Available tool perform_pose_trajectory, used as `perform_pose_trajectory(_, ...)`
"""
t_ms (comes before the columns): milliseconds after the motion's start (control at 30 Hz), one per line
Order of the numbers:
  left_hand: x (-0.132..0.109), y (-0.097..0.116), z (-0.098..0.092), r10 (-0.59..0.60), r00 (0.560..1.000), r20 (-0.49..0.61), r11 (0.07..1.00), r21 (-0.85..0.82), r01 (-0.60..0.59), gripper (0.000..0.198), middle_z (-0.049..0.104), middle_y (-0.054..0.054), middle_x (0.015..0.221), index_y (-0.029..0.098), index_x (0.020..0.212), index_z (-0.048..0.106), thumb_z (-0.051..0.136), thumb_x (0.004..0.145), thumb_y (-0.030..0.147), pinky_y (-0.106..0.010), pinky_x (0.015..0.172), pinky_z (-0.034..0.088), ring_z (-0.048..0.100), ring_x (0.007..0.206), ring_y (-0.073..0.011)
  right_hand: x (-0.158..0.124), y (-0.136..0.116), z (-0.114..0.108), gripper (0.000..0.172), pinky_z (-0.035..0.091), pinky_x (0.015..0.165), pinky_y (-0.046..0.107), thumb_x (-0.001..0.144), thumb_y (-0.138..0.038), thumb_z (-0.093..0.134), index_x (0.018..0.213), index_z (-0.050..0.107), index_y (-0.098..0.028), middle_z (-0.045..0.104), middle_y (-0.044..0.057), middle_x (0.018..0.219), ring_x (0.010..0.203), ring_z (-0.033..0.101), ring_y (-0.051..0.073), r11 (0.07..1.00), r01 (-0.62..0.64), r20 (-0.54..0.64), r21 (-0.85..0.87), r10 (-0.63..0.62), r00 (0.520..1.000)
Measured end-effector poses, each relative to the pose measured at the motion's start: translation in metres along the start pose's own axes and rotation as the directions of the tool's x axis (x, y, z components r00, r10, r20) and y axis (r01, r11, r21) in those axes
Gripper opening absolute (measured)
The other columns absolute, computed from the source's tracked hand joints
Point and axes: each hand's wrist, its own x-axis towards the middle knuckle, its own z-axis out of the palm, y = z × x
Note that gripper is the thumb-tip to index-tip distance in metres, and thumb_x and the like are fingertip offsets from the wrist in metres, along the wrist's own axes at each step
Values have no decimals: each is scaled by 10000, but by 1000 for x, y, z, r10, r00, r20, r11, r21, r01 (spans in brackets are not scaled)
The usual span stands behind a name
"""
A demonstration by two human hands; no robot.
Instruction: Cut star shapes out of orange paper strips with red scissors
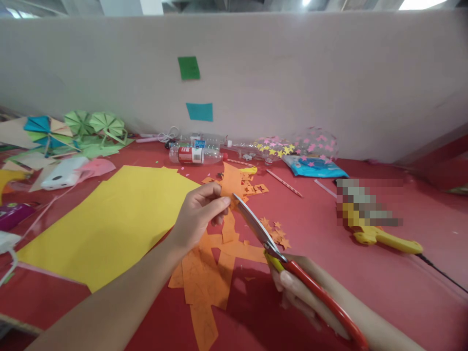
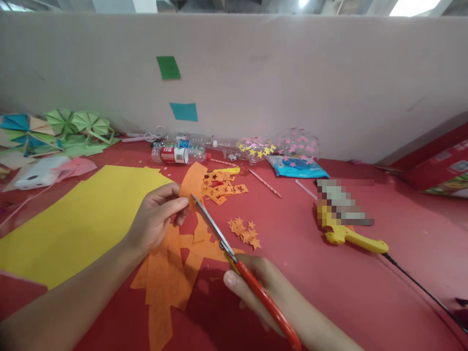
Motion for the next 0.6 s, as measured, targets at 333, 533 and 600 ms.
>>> perform_pose_trajectory(333, -3, -1, 7, 5, 1000, -17, 1000, -12, -5, 152, 543, 41, 565, 177, 659, 569, 589, 780, 265, -190, 448, 402, 491, 466, -64, -2, -2, 1, 594, 251, 336, 158, 783, -783, 428, 686, 408, -198, 457, -44, 587, 386, 329, 38, 997, -16, -13, 80, 17, 1000)
perform_pose_trajectory(533, -5, -2, 8, -1, 1000, -15, 999, -44, 1, 140, 545, 38, 582, 178, 676, 578, 583, 789, 261, -189, 450, 407, 497, 473, -63, -1, -3, 6, 618, 249, 341, 162, 767, -814, 396, 673, 392, -204, 436, -41, 581, 408, 346, 51, 996, -54, -53, 71, 58, 997)
perform_pose_trajectory(600, -5, -2, 9, -7, 1000, -18, 999, -40, 7, 134, 540, 36, 581, 179, 683, 583, 581, 786, 264, -191, 451, 409, 501, 480, -68, 0, -2, 7, 631, 255, 343, 165, 736, -834, 411, 657, 391, -209, 438, -37, 554, 419, 363, 66, 991, -105, -83, 77, 111, 990)
